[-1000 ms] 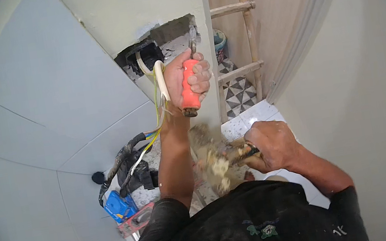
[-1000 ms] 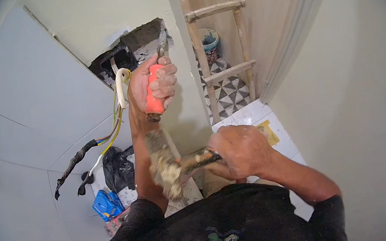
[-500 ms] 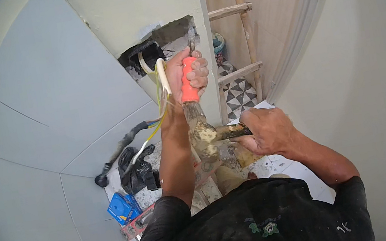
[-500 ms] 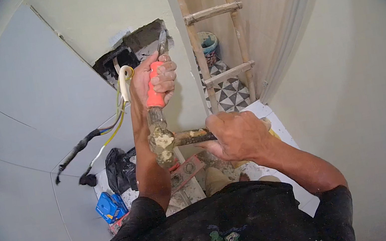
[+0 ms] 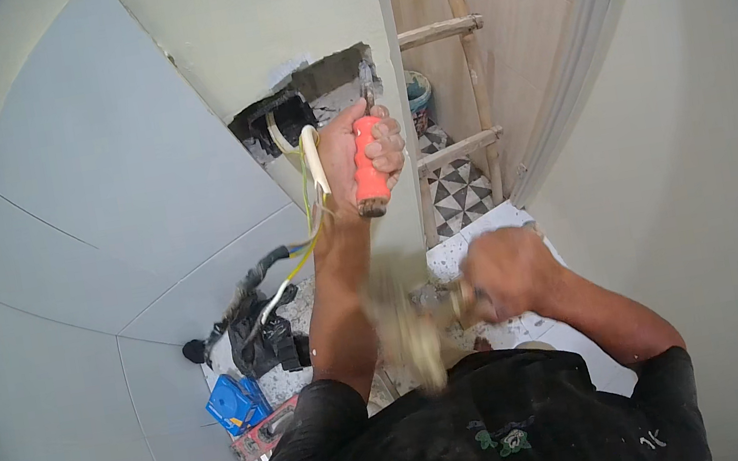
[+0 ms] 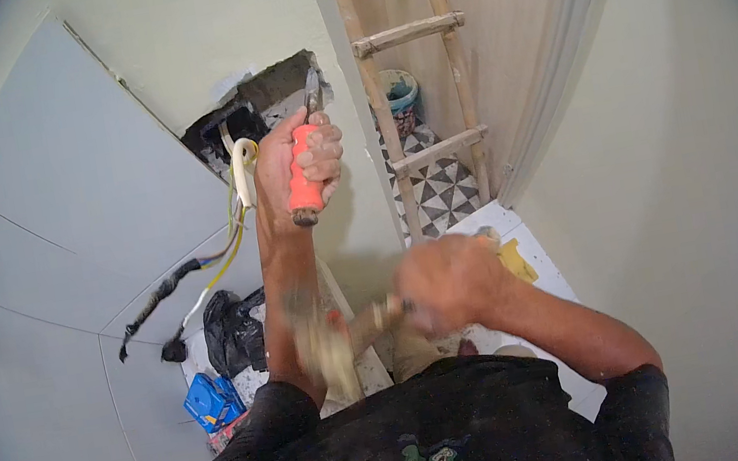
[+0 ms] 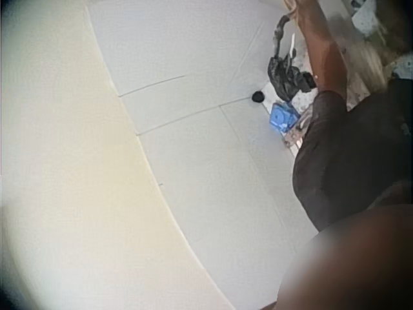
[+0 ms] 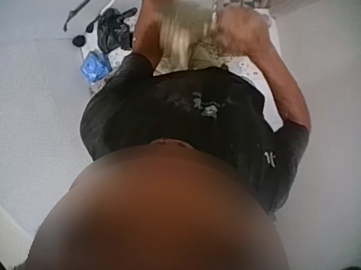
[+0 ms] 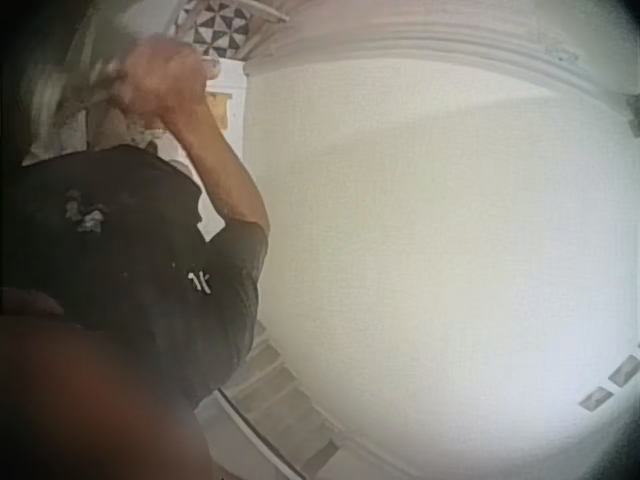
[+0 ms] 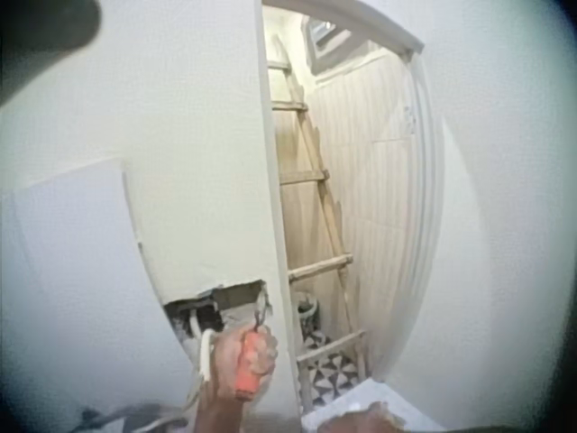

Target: Chisel a wall opening and install an electrical wall switch box.

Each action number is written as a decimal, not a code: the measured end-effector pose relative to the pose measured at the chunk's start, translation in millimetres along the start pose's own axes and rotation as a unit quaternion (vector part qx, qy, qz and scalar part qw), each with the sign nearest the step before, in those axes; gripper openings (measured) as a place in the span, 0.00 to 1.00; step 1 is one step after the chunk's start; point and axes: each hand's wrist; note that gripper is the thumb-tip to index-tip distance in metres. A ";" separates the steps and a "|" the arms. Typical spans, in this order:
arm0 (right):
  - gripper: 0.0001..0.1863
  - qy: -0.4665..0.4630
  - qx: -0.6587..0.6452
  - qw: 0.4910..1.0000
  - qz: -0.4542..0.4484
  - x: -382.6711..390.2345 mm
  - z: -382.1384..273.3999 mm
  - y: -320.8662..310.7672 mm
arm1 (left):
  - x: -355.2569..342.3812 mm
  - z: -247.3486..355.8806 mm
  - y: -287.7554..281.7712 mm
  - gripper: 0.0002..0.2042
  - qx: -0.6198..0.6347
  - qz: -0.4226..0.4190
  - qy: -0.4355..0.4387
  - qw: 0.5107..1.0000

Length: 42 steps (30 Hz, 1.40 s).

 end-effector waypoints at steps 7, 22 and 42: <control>0.21 -0.047 -0.027 0.997 0.059 2.8 -0.1 6.2 | -2.6 4.8 -2.8 0.11 -0.009 -0.015 -0.007 1.000; 0.18 0.084 -0.091 0.991 0.050 49.0 21.7 35.0 | 5.4 -26.2 -25.3 0.13 -0.086 0.085 0.109 0.987; 0.15 0.165 -0.208 0.961 0.080 80.6 4.4 35.1 | 4.1 -43.0 7.0 0.14 -0.102 0.106 0.125 0.981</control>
Point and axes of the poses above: each hand's wrist, its own x-axis away from the middle knuckle, its own y-axis out of the palm, z = x × y, and after that the axes turned 2 degrees about y, right-handed
